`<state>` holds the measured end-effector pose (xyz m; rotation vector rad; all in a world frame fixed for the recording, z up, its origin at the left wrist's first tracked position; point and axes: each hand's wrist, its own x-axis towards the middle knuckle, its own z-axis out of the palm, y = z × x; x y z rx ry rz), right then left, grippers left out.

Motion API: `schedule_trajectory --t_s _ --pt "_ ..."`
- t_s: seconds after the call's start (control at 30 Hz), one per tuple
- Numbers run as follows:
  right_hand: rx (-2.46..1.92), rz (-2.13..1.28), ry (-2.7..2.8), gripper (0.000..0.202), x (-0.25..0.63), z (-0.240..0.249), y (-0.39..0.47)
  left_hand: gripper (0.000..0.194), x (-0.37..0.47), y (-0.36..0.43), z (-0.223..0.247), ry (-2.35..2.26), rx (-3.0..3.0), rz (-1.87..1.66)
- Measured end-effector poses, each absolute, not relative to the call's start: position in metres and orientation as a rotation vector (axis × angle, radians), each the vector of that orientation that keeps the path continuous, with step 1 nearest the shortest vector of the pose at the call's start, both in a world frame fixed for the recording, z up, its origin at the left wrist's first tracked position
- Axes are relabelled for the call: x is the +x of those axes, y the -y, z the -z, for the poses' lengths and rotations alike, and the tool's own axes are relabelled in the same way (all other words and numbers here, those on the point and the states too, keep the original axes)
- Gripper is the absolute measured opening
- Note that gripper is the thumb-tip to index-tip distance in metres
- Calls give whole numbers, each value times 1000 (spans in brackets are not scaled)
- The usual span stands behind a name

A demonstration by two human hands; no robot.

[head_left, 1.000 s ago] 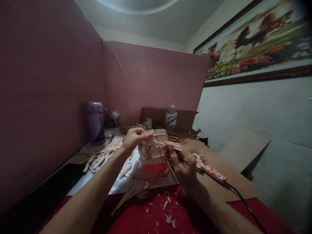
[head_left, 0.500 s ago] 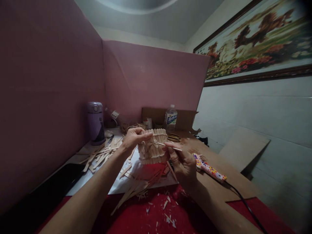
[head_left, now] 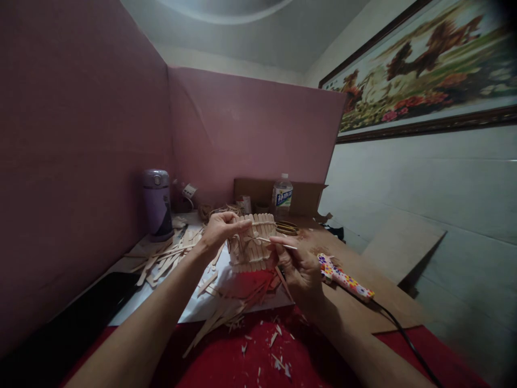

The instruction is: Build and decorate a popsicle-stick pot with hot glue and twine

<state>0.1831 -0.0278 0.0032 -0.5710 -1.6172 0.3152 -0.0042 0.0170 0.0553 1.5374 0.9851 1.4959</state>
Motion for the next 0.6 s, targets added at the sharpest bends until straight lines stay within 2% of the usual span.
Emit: schedule_trajectory --t_s 0.6 --pt "-525 -411 1595 18 182 -2 26 45 -4 -17 -56 -974 1546 -1497"
